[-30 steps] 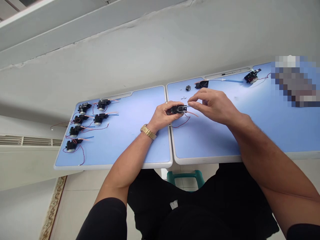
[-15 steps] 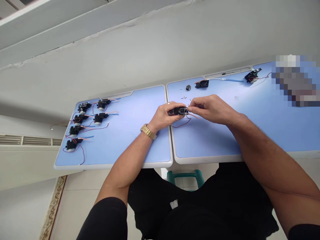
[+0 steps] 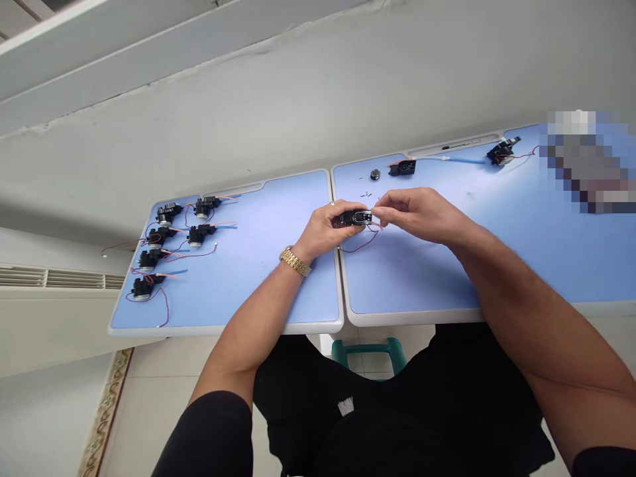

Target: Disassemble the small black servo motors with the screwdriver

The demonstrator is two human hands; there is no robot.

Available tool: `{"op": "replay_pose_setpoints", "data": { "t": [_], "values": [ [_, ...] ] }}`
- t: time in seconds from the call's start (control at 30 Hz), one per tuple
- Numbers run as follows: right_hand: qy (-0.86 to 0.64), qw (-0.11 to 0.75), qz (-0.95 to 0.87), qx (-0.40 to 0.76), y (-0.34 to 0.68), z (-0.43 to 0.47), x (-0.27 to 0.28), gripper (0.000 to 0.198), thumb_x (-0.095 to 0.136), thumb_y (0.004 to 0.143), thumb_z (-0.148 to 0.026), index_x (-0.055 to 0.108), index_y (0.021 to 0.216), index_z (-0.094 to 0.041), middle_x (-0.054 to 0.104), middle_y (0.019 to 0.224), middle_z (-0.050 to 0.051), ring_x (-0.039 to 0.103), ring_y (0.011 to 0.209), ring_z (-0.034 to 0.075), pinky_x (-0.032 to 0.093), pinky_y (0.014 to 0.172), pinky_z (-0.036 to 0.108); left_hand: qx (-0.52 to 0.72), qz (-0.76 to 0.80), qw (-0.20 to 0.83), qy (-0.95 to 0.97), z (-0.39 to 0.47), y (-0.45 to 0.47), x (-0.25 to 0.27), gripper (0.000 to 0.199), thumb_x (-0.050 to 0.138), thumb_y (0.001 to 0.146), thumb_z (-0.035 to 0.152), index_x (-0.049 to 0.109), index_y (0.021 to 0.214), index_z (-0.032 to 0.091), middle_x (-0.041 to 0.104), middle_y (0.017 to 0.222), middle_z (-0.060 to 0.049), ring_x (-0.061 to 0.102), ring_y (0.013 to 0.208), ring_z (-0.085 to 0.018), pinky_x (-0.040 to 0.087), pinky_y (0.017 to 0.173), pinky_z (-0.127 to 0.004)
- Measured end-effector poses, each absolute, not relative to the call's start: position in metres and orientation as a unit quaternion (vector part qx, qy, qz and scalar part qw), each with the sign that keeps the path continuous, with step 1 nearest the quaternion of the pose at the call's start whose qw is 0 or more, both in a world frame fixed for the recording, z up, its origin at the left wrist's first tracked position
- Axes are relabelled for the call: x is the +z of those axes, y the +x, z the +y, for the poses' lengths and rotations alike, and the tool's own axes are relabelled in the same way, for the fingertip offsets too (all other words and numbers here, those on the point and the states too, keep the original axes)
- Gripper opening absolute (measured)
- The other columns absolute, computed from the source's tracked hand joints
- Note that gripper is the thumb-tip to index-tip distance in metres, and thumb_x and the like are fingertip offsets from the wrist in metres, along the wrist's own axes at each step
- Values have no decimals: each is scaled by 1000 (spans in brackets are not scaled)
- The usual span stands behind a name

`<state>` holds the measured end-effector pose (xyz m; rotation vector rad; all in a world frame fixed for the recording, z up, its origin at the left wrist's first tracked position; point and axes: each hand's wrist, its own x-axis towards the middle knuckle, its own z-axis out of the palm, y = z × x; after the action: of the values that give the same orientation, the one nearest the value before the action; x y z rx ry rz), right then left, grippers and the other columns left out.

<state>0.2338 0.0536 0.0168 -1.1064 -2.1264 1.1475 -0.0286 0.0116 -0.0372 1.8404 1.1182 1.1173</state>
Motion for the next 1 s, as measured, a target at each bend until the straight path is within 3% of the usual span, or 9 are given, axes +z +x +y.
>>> {"op": "replay_pose_setpoints", "data": {
  "t": [0.1, 0.17, 0.27, 0.33, 0.43, 0.57, 0.73, 1.0],
  "values": [
    [-452, 287, -757, 374, 232, 56, 10, 35, 91, 91, -60, 87, 107, -28, 87, 107, 6, 64, 74, 19, 47, 67, 37, 447, 442, 333, 703, 12, -30, -36, 32, 92, 95, 34, 89, 126, 28, 86, 114, -6, 76, 100, -21, 61, 90, -36],
    [-466, 343, -740, 344, 232, 56, 10, 38, 95, 87, -52, 85, 114, -28, 87, 114, 6, 59, 67, 17, 46, 66, 38, 450, 449, 331, 698, 12, -30, -36, 32, 92, 95, 34, 89, 127, 27, 87, 115, -6, 77, 101, -21, 61, 90, -35],
    [-443, 457, -719, 280, 231, 52, 16, 22, 93, 91, -44, 82, 102, -30, 83, 102, 4, 53, 63, 16, 46, 67, 39, 452, 465, 321, 690, 11, -29, -36, 32, 92, 95, 32, 89, 127, 27, 88, 121, -7, 78, 108, -23, 62, 96, -37],
    [-414, 480, -725, 270, 231, 47, 20, 20, 90, 96, -45, 79, 88, -30, 77, 87, 2, 53, 65, 18, 45, 68, 40, 453, 476, 312, 686, 11, -29, -37, 33, 92, 95, 30, 88, 128, 27, 88, 125, -7, 79, 112, -23, 63, 102, -39],
    [-390, 398, -764, 323, 230, 44, 21, 34, 87, 100, -56, 79, 79, -30, 70, 73, 0, 53, 64, 19, 40, 64, 39, 452, 480, 304, 687, 11, -28, -38, 34, 93, 96, 31, 88, 129, 27, 87, 127, -8, 79, 114, -23, 63, 104, -39],
    [-395, 273, -791, 380, 229, 48, 13, 57, 78, 101, -76, 76, 73, -27, 57, 62, -2, 47, 60, 16, 31, 60, 37, 455, 473, 302, 692, 11, -26, -39, 33, 93, 96, 32, 88, 129, 28, 87, 122, -7, 78, 109, -22, 64, 94, -36],
    [-382, 258, -765, 450, 226, 52, 12, 61, 80, 96, -80, 73, 72, -25, 57, 65, -2, 45, 62, 15, 32, 60, 35, 459, 461, 309, 693, 10, -25, -38, 33, 93, 96, 32, 89, 128, 28, 86, 114, -6, 75, 98, -20, 61, 85, -33],
    [-355, 228, -725, 544, 225, 49, 26, 61, 92, 90, -75, 68, 68, -24, 51, 62, -5, 39, 60, 12, 29, 58, 32, 454, 427, 347, 701, 11, -27, -35, 33, 96, 96, 41, 90, 126, 29, 86, 112, -6, 76, 99, -20, 60, 88, -35]
  ]
}}
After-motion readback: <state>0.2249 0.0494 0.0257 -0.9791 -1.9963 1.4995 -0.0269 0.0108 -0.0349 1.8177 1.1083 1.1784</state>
